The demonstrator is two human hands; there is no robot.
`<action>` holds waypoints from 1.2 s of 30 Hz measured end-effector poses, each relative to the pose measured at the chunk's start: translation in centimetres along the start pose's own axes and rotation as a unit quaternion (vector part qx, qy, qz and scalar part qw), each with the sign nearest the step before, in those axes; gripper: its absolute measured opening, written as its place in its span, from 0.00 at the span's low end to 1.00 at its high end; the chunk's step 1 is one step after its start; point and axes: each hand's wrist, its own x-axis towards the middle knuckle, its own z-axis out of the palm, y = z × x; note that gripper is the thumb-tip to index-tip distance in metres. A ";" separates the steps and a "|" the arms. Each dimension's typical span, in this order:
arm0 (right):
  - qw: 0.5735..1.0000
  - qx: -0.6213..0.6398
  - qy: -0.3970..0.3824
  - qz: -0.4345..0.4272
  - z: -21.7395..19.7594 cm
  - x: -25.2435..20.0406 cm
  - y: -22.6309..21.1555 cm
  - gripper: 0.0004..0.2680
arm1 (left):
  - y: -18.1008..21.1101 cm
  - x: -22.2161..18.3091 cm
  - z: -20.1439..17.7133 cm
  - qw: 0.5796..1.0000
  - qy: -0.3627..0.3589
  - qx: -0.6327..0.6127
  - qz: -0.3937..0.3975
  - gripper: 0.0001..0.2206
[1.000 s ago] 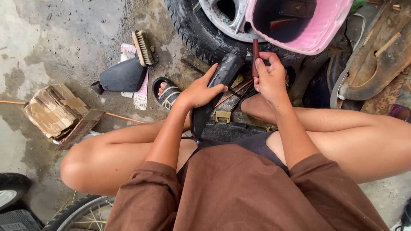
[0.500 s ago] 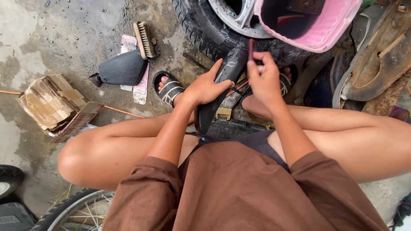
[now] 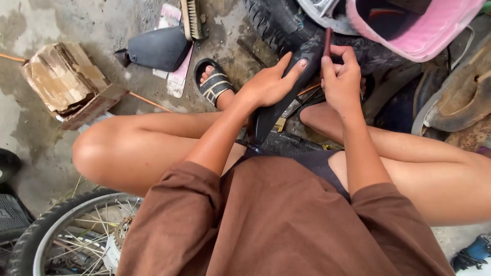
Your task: Sanding a black plastic motorcycle part with wet sandpaper to smooth the surface.
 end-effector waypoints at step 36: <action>0.979 0.088 0.117 0.140 2.6 -0.3 1.0 0.15 | -2.0 1.8 2.0 0.993 0.076 0.058 0.064 0.35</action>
